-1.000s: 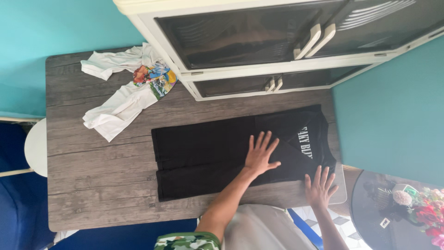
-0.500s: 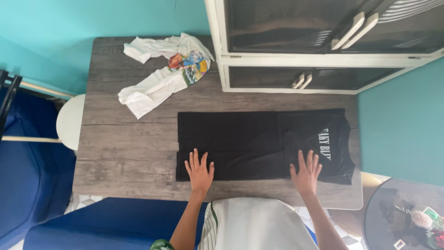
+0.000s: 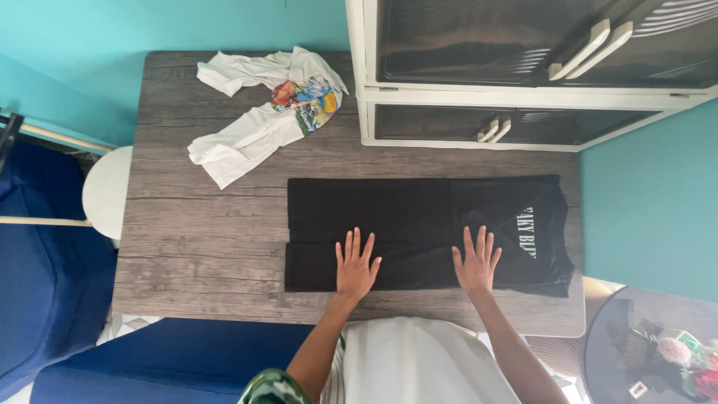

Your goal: The person picks up a shirt from a table, folds it, and places it inside a storage cabinet.

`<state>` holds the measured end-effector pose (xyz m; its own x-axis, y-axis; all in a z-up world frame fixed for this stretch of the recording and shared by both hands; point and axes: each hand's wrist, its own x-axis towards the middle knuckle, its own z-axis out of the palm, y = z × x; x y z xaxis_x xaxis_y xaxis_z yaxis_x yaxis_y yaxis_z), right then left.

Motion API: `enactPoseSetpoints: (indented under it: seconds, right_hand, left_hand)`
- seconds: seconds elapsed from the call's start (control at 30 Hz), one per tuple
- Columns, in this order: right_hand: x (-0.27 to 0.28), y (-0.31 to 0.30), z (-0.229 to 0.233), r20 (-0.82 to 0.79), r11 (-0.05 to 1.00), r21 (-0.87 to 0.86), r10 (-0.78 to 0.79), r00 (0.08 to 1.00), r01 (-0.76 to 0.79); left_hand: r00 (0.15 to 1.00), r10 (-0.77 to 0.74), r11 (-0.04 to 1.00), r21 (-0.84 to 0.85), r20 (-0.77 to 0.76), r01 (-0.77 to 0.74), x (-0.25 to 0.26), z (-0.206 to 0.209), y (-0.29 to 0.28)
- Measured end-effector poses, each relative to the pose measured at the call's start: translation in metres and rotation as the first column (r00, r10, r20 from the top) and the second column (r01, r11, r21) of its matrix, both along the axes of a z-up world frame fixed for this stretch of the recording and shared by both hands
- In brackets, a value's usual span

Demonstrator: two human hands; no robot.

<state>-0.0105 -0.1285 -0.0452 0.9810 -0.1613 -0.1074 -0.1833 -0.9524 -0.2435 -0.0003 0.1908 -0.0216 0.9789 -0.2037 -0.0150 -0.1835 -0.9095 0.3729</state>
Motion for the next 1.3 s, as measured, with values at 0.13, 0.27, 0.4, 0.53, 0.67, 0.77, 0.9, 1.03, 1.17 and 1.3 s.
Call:
enactPoseSetpoints:
  seconds: [0.13,0.27,0.4,0.53,0.67,0.77,0.9,1.03,1.17,1.3]
  right_hand:
    - [0.003,0.004,-0.002,-0.004,0.996,-0.094,-0.001,1.0,0.0]
    - [0.005,0.013,0.003,0.04,0.991,-0.133,0.004,0.999,0.002]
    - [-0.025,0.047,0.004,0.047,0.979,-0.069,0.195,0.98,-0.192]
    - [-0.037,0.067,0.002,0.008,0.954,-0.125,0.274,0.962,-0.271]
    - [-0.038,0.066,0.0,-0.053,0.95,-0.156,0.264,0.963,-0.269]
    - [-0.04,0.065,-0.003,-0.075,0.943,-0.179,0.271,0.96,-0.281]
    - [-0.038,0.065,0.003,-0.043,0.947,-0.141,0.287,0.957,-0.29]
    - [-0.025,0.081,0.034,-0.053,0.982,-0.011,0.189,0.981,-0.19]
    - [0.031,0.125,0.058,0.068,0.929,0.263,0.252,0.965,-0.261]
    - [0.106,0.207,0.057,0.173,0.784,0.375,0.465,0.868,-0.495]
  left_hand:
    - [1.0,-0.025,0.999,0.031,-0.01,0.025,0.012,-0.002,0.001]
    - [1.0,0.011,0.996,0.087,-0.015,-0.009,0.005,0.004,-0.007]
    - [0.969,-0.244,0.958,0.165,0.03,0.236,-0.017,-0.005,-0.056]
    - [0.957,-0.288,0.957,0.046,0.027,0.287,-0.013,-0.007,-0.057]
    - [0.991,-0.114,0.99,0.073,-0.07,0.119,0.001,0.001,0.0]
    - [0.999,-0.035,0.995,0.096,-0.03,0.038,0.01,0.004,0.06]
    - [0.997,0.06,0.992,0.11,0.041,-0.064,0.011,0.009,0.11]
    - [0.776,0.63,0.776,-0.049,0.013,-0.629,-0.015,0.015,0.134]
    - [0.578,0.805,0.582,-0.005,-0.136,-0.813,-0.044,0.013,0.139]
    - [0.528,0.806,0.535,-0.053,-0.266,-0.843,-0.036,-0.005,0.127]
